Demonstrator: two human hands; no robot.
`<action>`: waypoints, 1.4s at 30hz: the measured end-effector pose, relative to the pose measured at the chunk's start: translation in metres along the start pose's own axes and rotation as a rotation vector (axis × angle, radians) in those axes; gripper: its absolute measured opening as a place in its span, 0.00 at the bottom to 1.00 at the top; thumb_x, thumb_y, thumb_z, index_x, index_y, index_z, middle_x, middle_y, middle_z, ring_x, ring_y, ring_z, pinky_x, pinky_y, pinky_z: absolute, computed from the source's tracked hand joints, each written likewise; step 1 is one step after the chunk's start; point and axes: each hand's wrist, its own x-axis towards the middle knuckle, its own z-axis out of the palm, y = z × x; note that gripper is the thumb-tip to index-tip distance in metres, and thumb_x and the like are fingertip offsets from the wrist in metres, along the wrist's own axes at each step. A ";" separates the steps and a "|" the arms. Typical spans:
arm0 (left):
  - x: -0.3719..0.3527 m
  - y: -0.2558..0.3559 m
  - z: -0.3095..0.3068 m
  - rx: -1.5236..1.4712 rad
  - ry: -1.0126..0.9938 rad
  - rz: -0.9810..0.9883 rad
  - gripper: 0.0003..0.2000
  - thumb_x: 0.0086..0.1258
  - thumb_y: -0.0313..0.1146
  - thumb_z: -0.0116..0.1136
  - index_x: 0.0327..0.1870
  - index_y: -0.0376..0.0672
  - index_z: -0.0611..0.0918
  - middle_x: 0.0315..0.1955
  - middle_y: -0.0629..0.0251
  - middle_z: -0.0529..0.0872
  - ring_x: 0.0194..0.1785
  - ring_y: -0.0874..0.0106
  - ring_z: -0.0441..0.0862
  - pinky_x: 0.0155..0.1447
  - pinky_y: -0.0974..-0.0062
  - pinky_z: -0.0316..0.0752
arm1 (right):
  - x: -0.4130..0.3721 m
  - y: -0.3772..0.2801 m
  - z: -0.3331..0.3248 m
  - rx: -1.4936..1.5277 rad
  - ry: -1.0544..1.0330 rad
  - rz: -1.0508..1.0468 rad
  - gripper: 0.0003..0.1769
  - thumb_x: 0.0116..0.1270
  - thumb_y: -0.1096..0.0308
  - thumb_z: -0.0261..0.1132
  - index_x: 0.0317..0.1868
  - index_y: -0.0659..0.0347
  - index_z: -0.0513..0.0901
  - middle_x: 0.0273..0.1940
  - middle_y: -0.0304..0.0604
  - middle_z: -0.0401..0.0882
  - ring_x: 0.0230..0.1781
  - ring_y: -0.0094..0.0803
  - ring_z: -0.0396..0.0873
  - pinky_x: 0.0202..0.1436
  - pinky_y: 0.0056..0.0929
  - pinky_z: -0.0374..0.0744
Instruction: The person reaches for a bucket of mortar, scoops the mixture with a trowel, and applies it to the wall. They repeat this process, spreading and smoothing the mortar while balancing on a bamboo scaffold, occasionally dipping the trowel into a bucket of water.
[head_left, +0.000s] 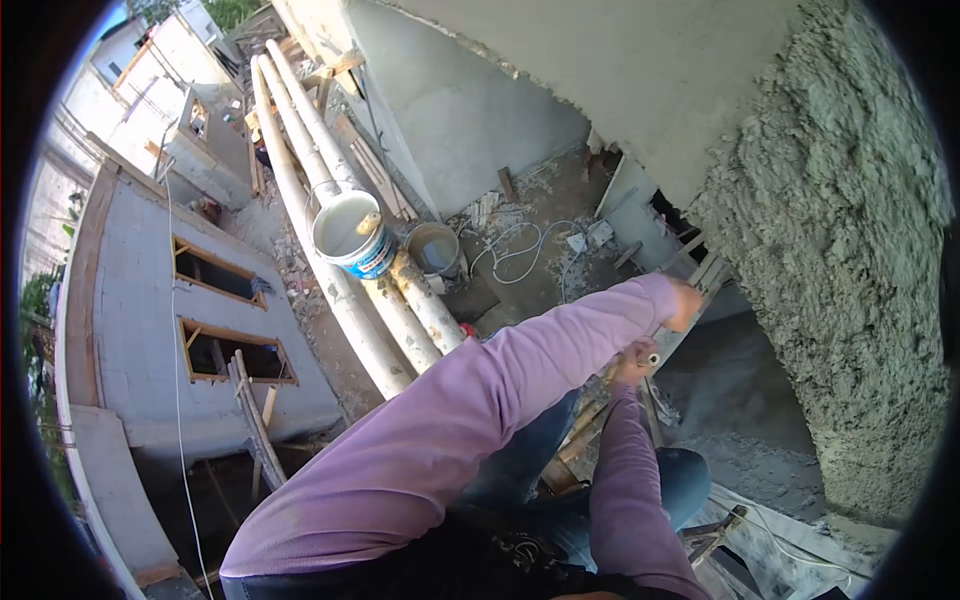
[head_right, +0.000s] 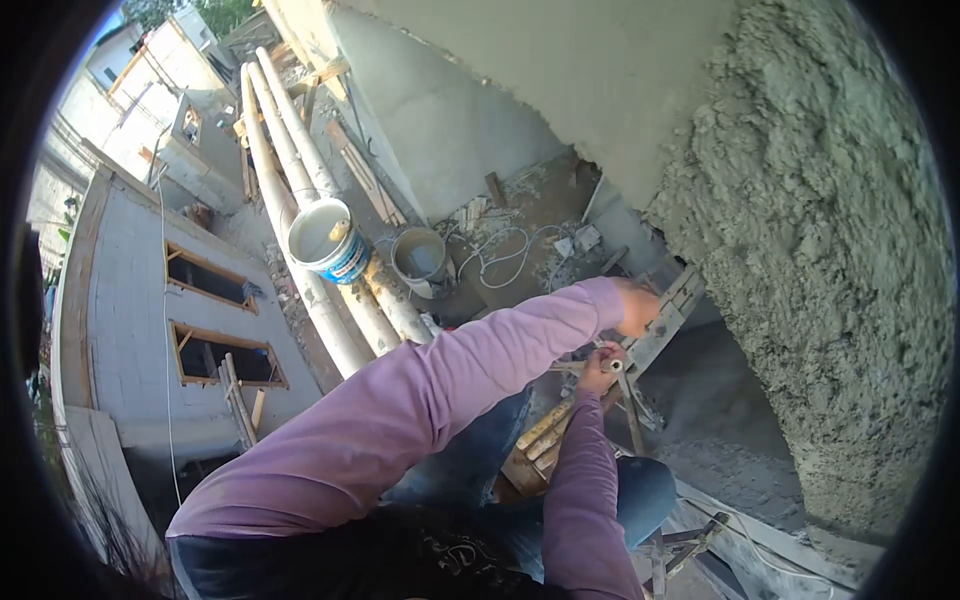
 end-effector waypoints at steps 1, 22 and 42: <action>-0.009 0.003 -0.006 -0.007 0.008 0.001 0.18 0.58 0.35 0.62 0.49 0.42 0.87 0.46 0.53 0.89 0.54 0.55 0.85 0.57 0.60 0.80 | 0.000 0.027 -0.009 -0.032 -0.053 0.034 0.17 0.59 0.82 0.59 0.49 0.56 0.74 0.31 0.30 0.69 0.24 0.20 0.67 0.27 0.24 0.70; -0.001 -0.012 0.008 -0.262 -0.171 -0.028 0.23 0.62 0.33 0.66 0.59 0.36 0.81 0.43 0.56 0.88 0.29 0.67 0.87 0.35 0.67 0.81 | 0.003 -0.015 0.018 0.005 0.445 0.082 0.08 0.59 0.76 0.67 0.36 0.65 0.77 0.36 0.44 0.76 0.38 0.33 0.76 0.47 0.36 0.75; 0.007 -0.035 0.016 -0.303 -0.275 -0.155 0.22 0.66 0.35 0.63 0.61 0.42 0.80 0.48 0.59 0.86 0.32 0.67 0.86 0.32 0.62 0.79 | 0.033 0.117 0.012 0.025 0.372 -0.041 0.17 0.54 0.64 0.81 0.22 0.59 0.80 0.20 0.33 0.75 0.21 0.24 0.67 0.24 0.35 0.70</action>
